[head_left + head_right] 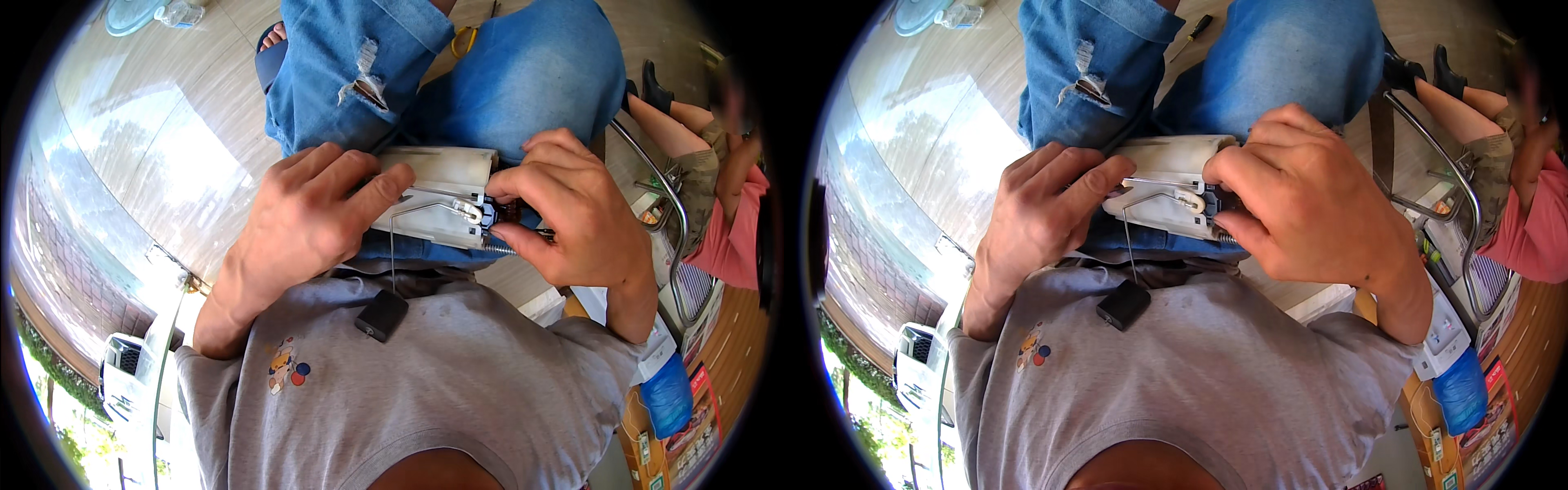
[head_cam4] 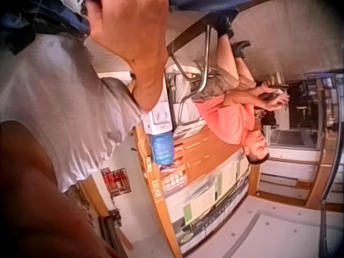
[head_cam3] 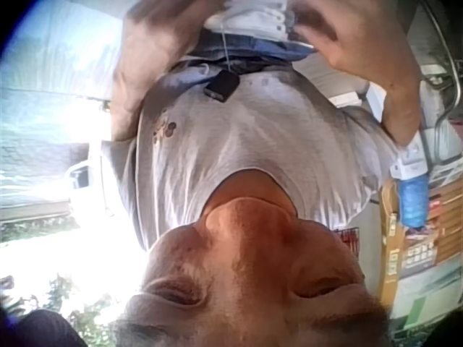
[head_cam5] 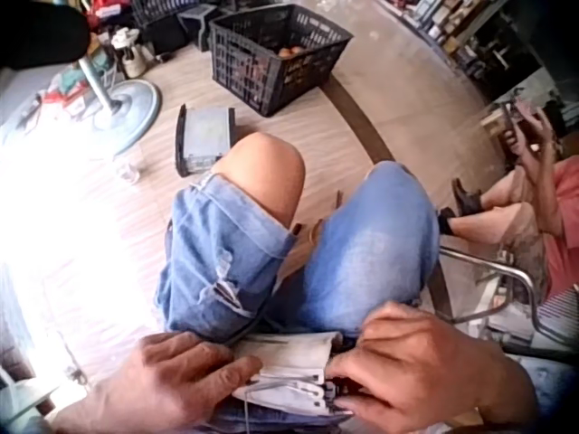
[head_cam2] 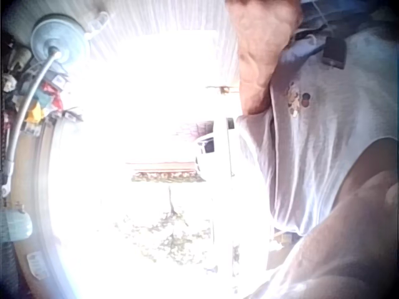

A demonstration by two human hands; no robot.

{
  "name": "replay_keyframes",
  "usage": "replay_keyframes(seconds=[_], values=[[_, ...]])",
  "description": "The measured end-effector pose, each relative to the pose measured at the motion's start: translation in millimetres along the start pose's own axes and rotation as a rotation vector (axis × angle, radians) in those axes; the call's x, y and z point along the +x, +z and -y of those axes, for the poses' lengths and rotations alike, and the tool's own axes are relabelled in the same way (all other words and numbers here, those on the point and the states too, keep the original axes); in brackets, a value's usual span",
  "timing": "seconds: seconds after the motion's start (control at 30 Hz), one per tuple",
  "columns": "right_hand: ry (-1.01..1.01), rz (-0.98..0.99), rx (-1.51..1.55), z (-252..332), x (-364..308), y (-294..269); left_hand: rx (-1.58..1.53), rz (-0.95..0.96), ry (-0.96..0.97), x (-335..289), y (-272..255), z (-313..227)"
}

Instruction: The person uses a screwdriver and a pick to detach electrical wires and plastic clips from a car fuel pump assembly.

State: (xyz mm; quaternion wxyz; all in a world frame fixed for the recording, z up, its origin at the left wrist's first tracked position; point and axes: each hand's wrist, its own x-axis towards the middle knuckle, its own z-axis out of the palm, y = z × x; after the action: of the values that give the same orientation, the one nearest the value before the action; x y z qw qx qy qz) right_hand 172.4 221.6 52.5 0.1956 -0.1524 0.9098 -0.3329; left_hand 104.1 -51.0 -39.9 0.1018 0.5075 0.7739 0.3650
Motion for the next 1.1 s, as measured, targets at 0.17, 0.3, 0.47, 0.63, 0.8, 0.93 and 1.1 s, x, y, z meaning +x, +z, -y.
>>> replay_keyframes(seconds=[0.17,0.3,0.47,0.63,0.8,0.93,1.1], values=[[-0.022,0.013,0.029,-5,-3,1,0.007,0.013,0.001,2,1,1],[-0.009,0.012,0.038,-5,-3,2,-0.053,-0.013,-0.016,4,1,1],[-0.045,-0.008,0.024,-6,-5,3,-0.065,-0.001,-0.026,4,2,2],[-0.066,-0.032,0.005,-4,-5,4,-0.090,-0.008,-0.030,4,4,4],[-0.091,-0.035,-0.062,1,-6,4,-0.091,-0.025,-0.017,3,5,5],[-0.107,-0.006,-0.138,5,-6,2,-0.098,-0.009,-0.015,4,5,4],[-0.183,-0.028,-0.233,3,-4,4,-0.093,-0.016,-0.002,3,6,6]])
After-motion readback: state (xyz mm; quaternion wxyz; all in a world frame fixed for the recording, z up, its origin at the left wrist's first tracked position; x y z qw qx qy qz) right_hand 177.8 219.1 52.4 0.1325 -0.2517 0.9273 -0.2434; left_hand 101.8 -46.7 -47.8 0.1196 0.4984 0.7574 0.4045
